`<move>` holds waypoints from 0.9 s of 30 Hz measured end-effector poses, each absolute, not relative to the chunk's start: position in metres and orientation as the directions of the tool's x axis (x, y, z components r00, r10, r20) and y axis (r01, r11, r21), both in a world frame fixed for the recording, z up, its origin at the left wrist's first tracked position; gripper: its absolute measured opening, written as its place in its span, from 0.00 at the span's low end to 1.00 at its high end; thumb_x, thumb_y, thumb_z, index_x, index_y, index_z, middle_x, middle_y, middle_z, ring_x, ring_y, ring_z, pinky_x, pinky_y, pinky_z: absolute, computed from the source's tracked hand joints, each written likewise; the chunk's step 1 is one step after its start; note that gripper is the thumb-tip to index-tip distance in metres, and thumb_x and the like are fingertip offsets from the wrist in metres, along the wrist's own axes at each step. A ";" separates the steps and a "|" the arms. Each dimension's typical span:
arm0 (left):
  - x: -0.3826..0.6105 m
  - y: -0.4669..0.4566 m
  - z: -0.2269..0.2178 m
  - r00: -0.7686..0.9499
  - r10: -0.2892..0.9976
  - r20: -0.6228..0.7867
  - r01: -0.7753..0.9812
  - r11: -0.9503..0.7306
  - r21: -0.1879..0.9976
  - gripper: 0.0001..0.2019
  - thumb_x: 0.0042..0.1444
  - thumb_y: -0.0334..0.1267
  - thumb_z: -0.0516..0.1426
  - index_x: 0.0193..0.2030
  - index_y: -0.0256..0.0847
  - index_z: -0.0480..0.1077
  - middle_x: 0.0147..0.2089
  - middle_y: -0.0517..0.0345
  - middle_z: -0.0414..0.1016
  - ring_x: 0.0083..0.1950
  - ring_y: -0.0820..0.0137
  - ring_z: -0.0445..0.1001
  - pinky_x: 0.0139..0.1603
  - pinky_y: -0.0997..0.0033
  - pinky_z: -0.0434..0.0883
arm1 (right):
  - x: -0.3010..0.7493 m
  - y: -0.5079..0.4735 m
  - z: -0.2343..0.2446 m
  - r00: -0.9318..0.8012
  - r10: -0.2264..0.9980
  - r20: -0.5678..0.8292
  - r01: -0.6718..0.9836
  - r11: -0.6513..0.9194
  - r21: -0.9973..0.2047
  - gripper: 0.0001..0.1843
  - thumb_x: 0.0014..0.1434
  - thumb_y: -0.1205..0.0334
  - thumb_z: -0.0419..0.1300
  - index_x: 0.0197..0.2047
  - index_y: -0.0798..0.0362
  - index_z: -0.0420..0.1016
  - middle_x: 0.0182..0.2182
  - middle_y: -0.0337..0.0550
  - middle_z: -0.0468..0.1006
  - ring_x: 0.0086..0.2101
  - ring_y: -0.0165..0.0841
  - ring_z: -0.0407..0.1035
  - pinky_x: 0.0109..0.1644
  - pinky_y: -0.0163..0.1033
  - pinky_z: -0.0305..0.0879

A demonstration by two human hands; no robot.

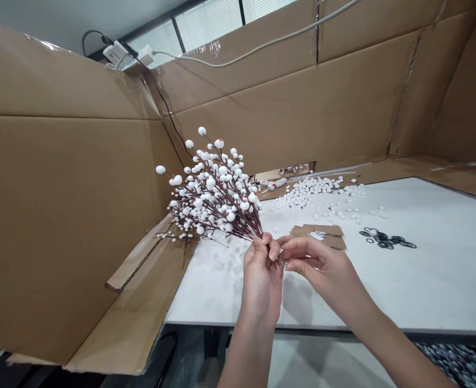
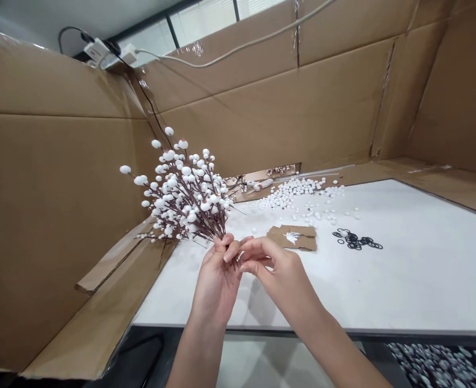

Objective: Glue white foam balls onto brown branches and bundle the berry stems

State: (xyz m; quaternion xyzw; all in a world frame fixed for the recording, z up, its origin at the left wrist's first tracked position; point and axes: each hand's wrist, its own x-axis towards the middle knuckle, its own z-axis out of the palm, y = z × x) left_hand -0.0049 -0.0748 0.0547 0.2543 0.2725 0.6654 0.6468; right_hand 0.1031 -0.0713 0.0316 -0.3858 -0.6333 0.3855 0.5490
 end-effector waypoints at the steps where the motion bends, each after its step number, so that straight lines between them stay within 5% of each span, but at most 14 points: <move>1: -0.005 -0.075 0.055 -0.033 0.999 -0.010 -0.728 -0.017 0.685 0.12 0.52 0.46 0.55 0.27 0.39 0.64 0.19 0.64 0.55 0.45 0.65 0.70 0.44 0.71 0.67 | 0.102 -0.071 0.031 -0.081 0.910 0.407 0.071 0.413 -0.908 0.03 0.49 0.64 0.59 0.30 0.50 0.72 0.29 0.38 0.76 0.32 0.32 0.71 0.39 0.37 0.69; 11: -0.002 -0.078 0.052 -0.013 0.999 0.035 -0.764 -0.033 0.644 0.12 0.56 0.42 0.52 0.26 0.38 0.62 0.19 0.66 0.54 0.26 0.77 0.60 0.31 0.81 0.63 | 0.087 -0.070 0.031 0.002 0.890 0.455 0.093 0.453 -0.886 0.04 0.51 0.67 0.56 0.26 0.51 0.69 0.26 0.38 0.77 0.31 0.32 0.72 0.36 0.35 0.68; 15: -0.003 -0.076 0.052 -0.014 0.999 0.032 -0.770 -0.031 0.637 0.11 0.56 0.42 0.52 0.26 0.38 0.62 0.19 0.65 0.54 0.28 0.76 0.63 0.32 0.80 0.63 | 0.086 -0.071 0.026 0.048 0.871 0.489 0.153 0.477 -0.865 0.02 0.52 0.64 0.57 0.28 0.50 0.69 0.27 0.39 0.77 0.37 0.35 0.72 0.38 0.35 0.69; 18: -0.003 -0.075 0.051 -0.040 0.999 0.014 -0.751 -0.039 0.660 0.12 0.55 0.43 0.53 0.26 0.38 0.63 0.19 0.65 0.55 0.39 0.69 0.69 0.40 0.75 0.66 | 0.088 -0.074 0.026 -0.016 0.862 0.507 0.221 0.497 -0.839 0.03 0.54 0.62 0.56 0.31 0.50 0.70 0.30 0.39 0.77 0.35 0.33 0.72 0.39 0.36 0.69; 22: 0.000 -0.075 0.049 -0.091 0.996 0.000 -0.717 -0.066 0.694 0.12 0.55 0.43 0.52 0.26 0.38 0.65 0.19 0.63 0.58 0.47 0.65 0.69 0.42 0.72 0.66 | 0.089 -0.079 0.028 -0.093 0.813 0.576 0.454 0.549 -0.702 0.05 0.56 0.63 0.54 0.34 0.50 0.70 0.32 0.39 0.77 0.33 0.33 0.72 0.35 0.36 0.67; 27: 0.002 -0.077 0.050 -0.151 0.987 -0.060 -0.701 -0.064 0.710 0.11 0.58 0.39 0.49 0.27 0.38 0.64 0.32 0.52 0.74 0.36 0.72 0.72 0.37 0.75 0.66 | 0.090 -0.075 0.024 -0.164 0.693 0.702 0.586 0.641 -0.496 0.11 0.60 0.66 0.48 0.40 0.52 0.70 0.37 0.43 0.77 0.35 0.35 0.71 0.33 0.36 0.65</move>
